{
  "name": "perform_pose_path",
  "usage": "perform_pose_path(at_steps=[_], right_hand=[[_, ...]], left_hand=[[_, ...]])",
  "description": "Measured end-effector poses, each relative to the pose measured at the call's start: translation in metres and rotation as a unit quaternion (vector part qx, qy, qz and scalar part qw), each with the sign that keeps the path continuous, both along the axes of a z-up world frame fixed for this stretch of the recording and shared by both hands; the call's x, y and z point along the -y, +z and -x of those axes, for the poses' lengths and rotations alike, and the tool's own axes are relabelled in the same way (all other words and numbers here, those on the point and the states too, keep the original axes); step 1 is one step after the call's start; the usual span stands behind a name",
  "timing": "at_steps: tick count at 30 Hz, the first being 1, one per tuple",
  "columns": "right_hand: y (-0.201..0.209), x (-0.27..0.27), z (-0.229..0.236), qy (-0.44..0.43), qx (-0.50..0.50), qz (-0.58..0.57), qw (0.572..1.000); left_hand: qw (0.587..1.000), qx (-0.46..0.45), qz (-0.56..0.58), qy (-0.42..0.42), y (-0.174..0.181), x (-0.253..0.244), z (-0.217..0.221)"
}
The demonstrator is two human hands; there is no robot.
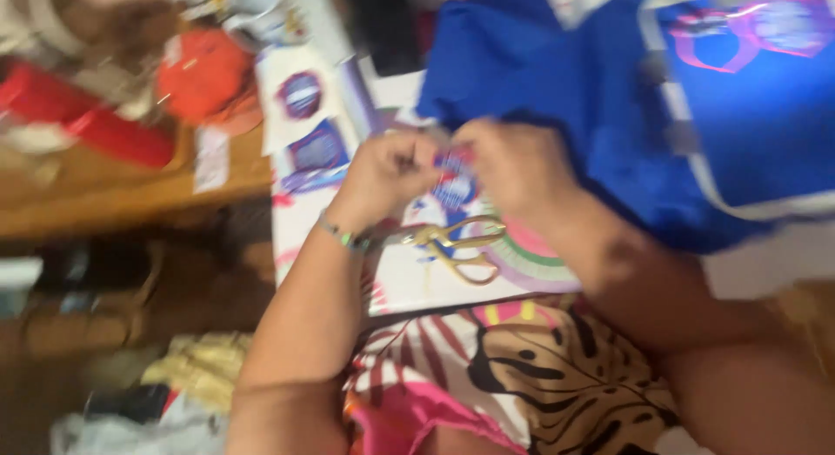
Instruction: Cutting out embroidered patches from a fabric sheet using scissors
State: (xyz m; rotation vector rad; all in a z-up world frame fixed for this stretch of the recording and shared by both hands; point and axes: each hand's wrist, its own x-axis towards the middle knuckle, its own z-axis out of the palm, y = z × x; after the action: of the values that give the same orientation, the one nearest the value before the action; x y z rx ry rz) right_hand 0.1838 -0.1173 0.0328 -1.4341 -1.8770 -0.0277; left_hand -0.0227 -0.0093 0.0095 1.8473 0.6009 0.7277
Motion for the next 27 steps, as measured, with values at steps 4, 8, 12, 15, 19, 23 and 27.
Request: perform_pose_path(at_steps=[4, 8, 12, 15, 19, 23, 27], right_hand=[[0.009, 0.0, 0.005, -0.055, 0.023, 0.086, 0.995], [0.004, 0.006, 0.008, -0.042, 0.077, 0.048, 0.995], [0.005, 0.009, 0.013, -0.071, 0.11, 0.109, 0.985], [-0.007, 0.007, 0.008, -0.067, 0.126, 0.058, 0.988], [-0.008, 0.006, 0.009, -0.067, 0.122, 0.079, 0.987], [-0.004, 0.006, 0.01, -0.056, 0.121, 0.086, 0.987], [-0.008, 0.008, 0.009, -0.067, 0.135, 0.078, 0.986]], left_hand=[[0.941, -0.085, -0.211, 0.25, 0.034, -0.057, 0.044], [0.96, 0.101, -0.038, 0.257, 0.044, -0.13, 0.087], [0.951, -0.096, -0.052, 0.29, 0.018, -0.181, 0.111], [0.934, -0.123, 0.039, 0.333, 0.002, -0.193, 0.104], [0.943, -0.004, 0.151, 0.298, 0.002, -0.181, 0.091], [0.886, -0.28, -0.088, 0.359, -0.019, -0.196, 0.099], [0.869, -0.236, -0.267, 0.345, -0.011, -0.188, 0.096]])
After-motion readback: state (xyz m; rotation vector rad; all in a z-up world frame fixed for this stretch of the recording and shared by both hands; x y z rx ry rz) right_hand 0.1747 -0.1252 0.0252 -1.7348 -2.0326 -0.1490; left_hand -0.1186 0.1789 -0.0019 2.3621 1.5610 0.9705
